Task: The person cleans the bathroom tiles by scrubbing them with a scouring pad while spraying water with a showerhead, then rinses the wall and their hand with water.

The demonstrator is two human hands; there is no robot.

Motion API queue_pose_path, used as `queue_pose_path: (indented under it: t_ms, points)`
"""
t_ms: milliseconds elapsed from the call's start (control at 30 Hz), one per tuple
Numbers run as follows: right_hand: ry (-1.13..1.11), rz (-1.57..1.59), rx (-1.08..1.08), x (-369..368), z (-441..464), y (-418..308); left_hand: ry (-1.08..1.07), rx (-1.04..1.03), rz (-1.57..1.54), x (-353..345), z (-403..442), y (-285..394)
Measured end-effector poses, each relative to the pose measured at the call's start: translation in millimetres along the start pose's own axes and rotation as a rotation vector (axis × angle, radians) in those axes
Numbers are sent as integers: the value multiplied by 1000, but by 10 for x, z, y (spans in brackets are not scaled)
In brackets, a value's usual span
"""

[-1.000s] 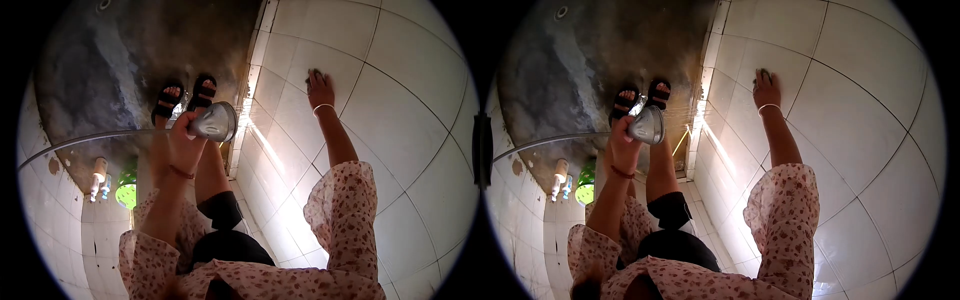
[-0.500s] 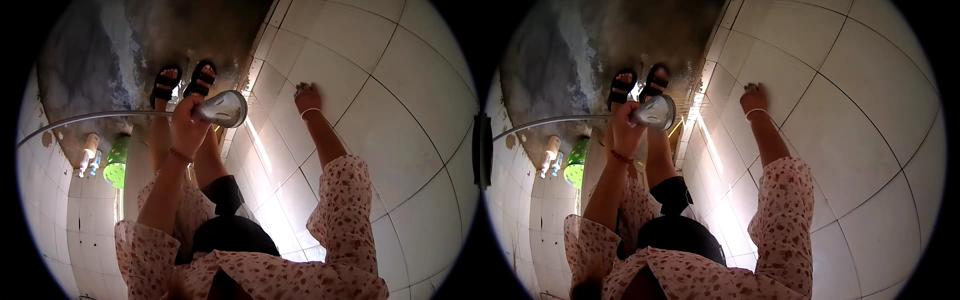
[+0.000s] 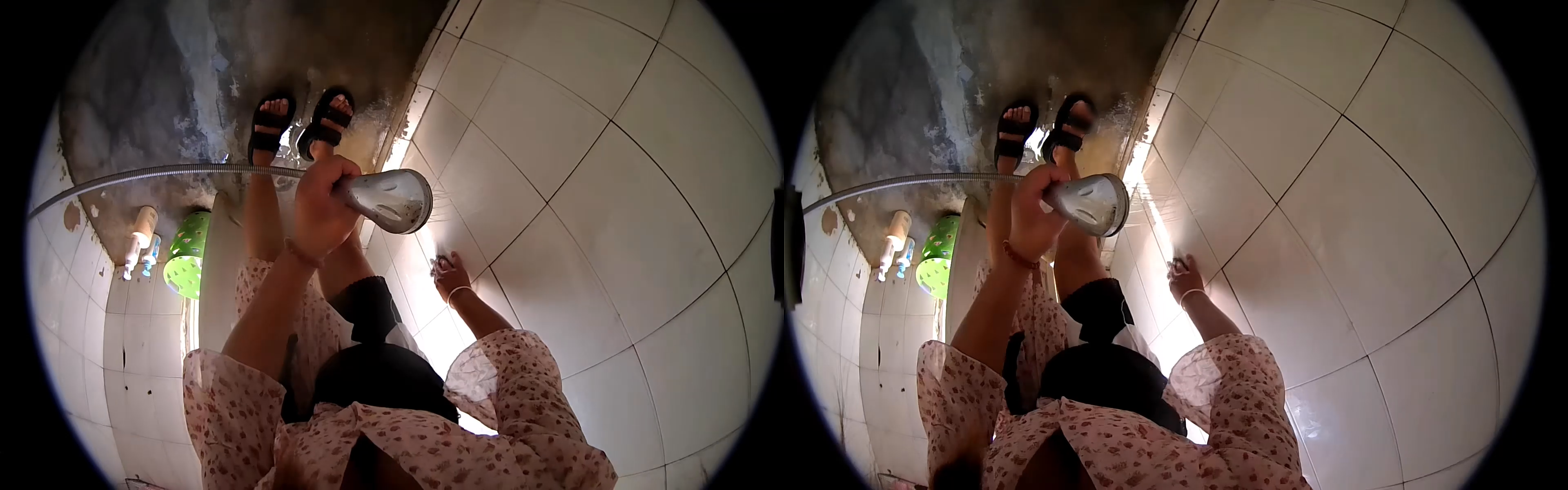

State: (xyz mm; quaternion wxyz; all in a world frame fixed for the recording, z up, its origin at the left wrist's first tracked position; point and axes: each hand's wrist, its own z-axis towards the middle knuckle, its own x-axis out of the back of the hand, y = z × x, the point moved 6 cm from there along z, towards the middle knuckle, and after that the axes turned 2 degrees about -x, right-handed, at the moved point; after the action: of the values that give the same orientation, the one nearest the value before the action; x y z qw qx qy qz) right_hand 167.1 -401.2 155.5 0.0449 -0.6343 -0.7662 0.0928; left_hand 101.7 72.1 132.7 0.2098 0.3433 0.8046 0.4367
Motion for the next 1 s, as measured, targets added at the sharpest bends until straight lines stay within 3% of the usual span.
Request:
queue_pose_path:
  t_ms: [33, 100, 167, 200, 267, 367, 433, 467, 533, 600, 733, 767, 800, 833, 933, 1000]
  points:
    - [-108, 76, -4, 630, -192, 351, -24, -4, -23, -37, -51, 10]
    - [167, 8, -308, 807, 109, 1111, -62, -19, -65, -99, -105, 92]
    - [175, -23, -428, 1774, -42, 2018, -75, 19, -92, -160, -167, 165]
    - [345, -47, -562, 2073, -108, 2418, -77, 33, -103, -177, -186, 191]
    - [421, -87, -718, 2555, -373, 2848, -60, 38, -163, -190, -206, 245]
    - [431, -86, -684, 2342, -496, 2638, -4, 9, -211, -198, -224, 336]
    - [339, -86, -579, 1552, -356, 1999, 21, -15, -240, -247, -197, 438]
    - [582, 179, -573, 1095, -285, 1642, 16, -18, -253, -229, -217, 522]
    - [69, 153, -304, 1184, -812, 820, 23, -2, -296, -196, -263, 633]
    - [183, 189, -274, 1003, -1043, 631, 40, 30, -353, -193, -310, 738]
    - [508, 203, -652, 1601, -1394, 1751, 3, 57, -474, -267, -346, 997]
    - [558, 64, -777, 1755, -1426, 2177, -38, 42, -464, -304, -349, 1095]
    - [396, -122, -876, 2048, -1654, 2409, -52, 27, -463, -317, -364, 1154]
    - [674, -70, -907, 2277, -1868, 2624, -69, 12, -466, -334, -398, 1206]
    - [692, -69, -988, 2344, -2262, 2455, -118, -43, -475, -348, -477, 1328]
    - [917, -18, -885, 1796, -2258, 1891, -198, -25, -461, -369, -520, 1490]
